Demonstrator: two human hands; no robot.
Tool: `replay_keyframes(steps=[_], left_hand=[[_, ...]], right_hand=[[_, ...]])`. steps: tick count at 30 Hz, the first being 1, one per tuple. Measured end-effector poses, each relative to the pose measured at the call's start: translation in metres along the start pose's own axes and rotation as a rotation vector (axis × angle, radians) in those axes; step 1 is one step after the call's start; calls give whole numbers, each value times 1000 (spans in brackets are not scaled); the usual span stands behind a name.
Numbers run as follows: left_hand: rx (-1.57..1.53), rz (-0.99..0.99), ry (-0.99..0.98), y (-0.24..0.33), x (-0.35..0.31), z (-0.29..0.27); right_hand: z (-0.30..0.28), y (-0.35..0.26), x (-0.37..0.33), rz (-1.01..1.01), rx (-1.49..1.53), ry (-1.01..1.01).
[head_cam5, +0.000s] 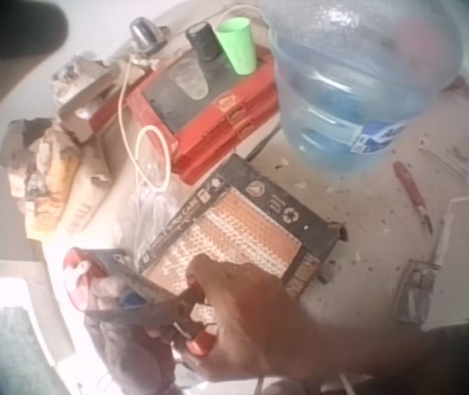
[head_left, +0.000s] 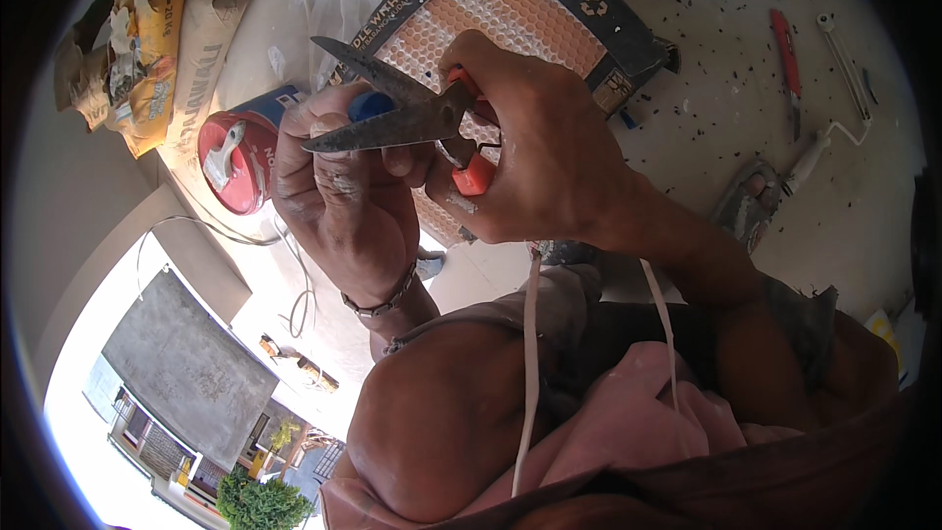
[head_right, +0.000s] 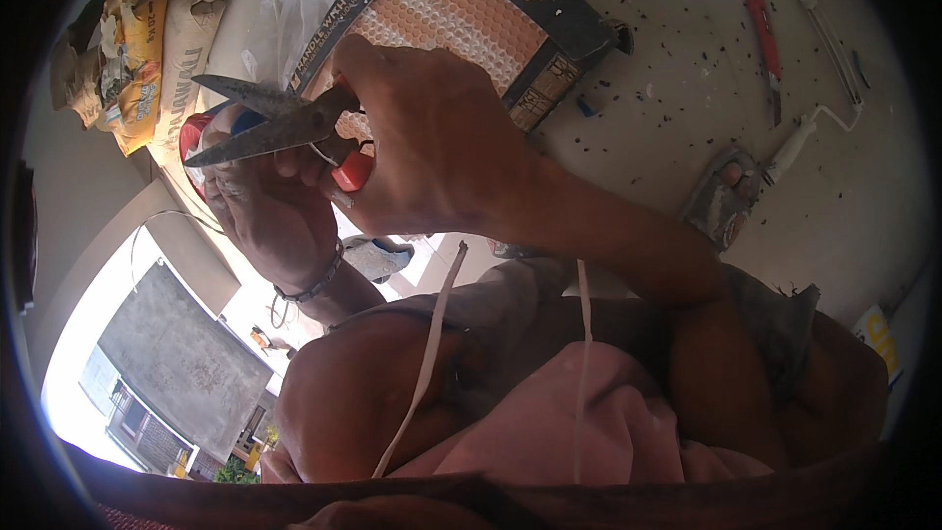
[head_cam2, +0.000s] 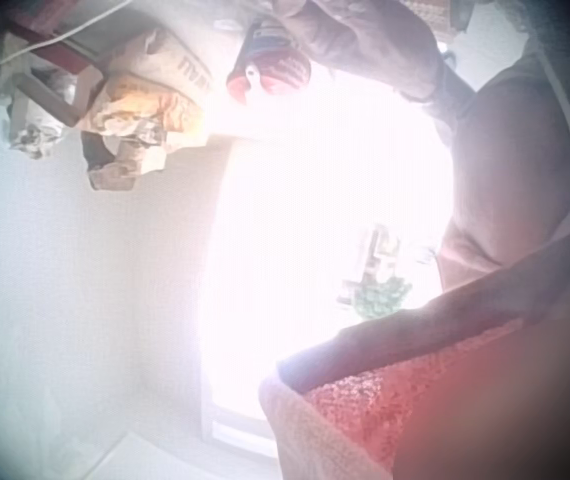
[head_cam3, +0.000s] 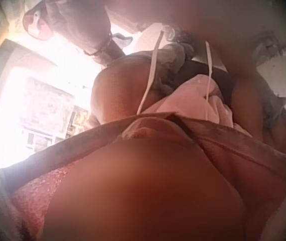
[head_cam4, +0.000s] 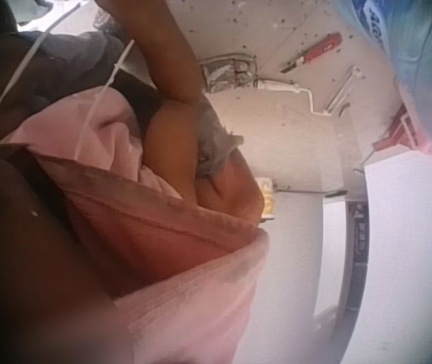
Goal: The person uses pliers to cut a blue plastic cap and then inserts it into a white light fixture. They adjust the fixture and cap to ensure a proper fit.
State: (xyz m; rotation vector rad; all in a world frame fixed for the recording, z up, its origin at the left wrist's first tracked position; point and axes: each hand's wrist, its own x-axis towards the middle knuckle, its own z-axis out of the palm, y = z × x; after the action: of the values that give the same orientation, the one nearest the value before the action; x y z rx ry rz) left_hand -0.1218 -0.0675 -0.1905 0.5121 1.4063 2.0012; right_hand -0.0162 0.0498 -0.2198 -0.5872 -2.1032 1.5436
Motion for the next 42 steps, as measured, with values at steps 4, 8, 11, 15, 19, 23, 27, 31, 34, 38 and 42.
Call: replay_keyframes(steps=[4,8,11,15,19,23,27,31,34,38,42], left_hand=[[65,42,-25,1,0,2],[122,98,1,0,0,0],[123,116,5,0,0,-3],[216,148,-4,0,-1,-5],[230,164,15,0,-2,-5],[218,173,17,1,-2,-4],[91,142,-37,3,1,-5],[80,91,-73,3,6,-7],[97,94,-63,2,6,-8],[197,146,-49,0,6,-7],[312,195,-47,0,5,-9]], right_hand=[[4,3,0,-57,1,49],[4,5,-2,-26,-43,25],[2,6,-3,-59,-16,25],[3,7,-2,-51,-22,17],[5,8,-3,-69,0,33],[6,10,-5,-81,-18,35],[7,13,-5,-69,-32,14],[7,13,-3,29,112,2],[6,13,0,23,160,8],[4,11,0,-3,101,0],[5,10,-1,-37,42,-12]])
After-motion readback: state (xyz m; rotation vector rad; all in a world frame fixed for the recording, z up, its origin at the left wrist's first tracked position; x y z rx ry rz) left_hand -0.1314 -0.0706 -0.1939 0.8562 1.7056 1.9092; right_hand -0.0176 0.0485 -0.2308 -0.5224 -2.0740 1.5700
